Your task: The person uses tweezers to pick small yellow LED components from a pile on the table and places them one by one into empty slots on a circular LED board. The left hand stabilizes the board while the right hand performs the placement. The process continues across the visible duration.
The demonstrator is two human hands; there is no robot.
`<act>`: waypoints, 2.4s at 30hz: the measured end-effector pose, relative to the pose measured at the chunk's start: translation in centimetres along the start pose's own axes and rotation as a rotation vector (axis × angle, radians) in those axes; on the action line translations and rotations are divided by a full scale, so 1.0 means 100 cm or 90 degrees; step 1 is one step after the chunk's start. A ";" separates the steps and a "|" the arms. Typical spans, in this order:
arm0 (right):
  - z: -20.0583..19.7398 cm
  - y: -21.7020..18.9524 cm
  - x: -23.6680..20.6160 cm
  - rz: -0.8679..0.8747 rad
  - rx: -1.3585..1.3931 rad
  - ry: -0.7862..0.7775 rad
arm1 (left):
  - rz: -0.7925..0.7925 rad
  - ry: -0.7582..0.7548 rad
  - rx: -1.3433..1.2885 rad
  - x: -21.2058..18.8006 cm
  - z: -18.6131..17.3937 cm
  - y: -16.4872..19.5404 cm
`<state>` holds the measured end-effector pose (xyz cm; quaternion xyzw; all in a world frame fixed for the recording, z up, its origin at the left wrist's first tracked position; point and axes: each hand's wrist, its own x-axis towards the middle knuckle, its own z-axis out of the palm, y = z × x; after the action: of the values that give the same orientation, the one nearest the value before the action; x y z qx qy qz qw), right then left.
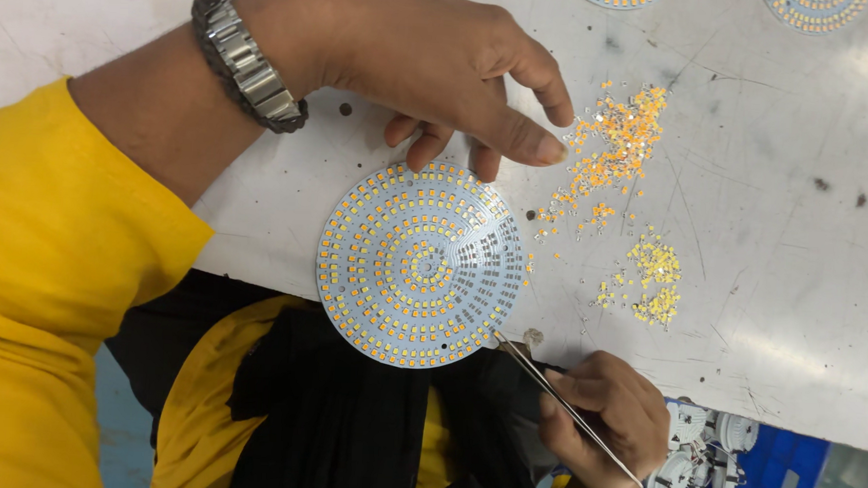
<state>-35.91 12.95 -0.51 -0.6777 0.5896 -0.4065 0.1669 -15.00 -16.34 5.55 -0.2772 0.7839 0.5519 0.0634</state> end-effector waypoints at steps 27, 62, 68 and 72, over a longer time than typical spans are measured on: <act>-0.009 0.001 0.028 0.191 0.003 0.014 | -0.058 0.005 0.012 -0.004 -0.002 0.013; 0.014 -0.021 0.016 0.025 -0.018 -0.037 | 0.026 -0.003 -0.012 0.002 -0.001 -0.005; 0.003 -0.009 0.020 0.203 0.009 0.065 | -0.003 -0.017 -0.017 -0.001 -0.004 0.004; 0.000 0.000 0.026 0.327 -0.001 0.112 | -0.030 -0.022 -0.023 -0.002 -0.004 0.010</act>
<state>-35.98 10.48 0.36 -0.4681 0.7546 -0.4079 0.2123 -15.29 -16.38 6.64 -0.2873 0.7659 0.5690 0.0846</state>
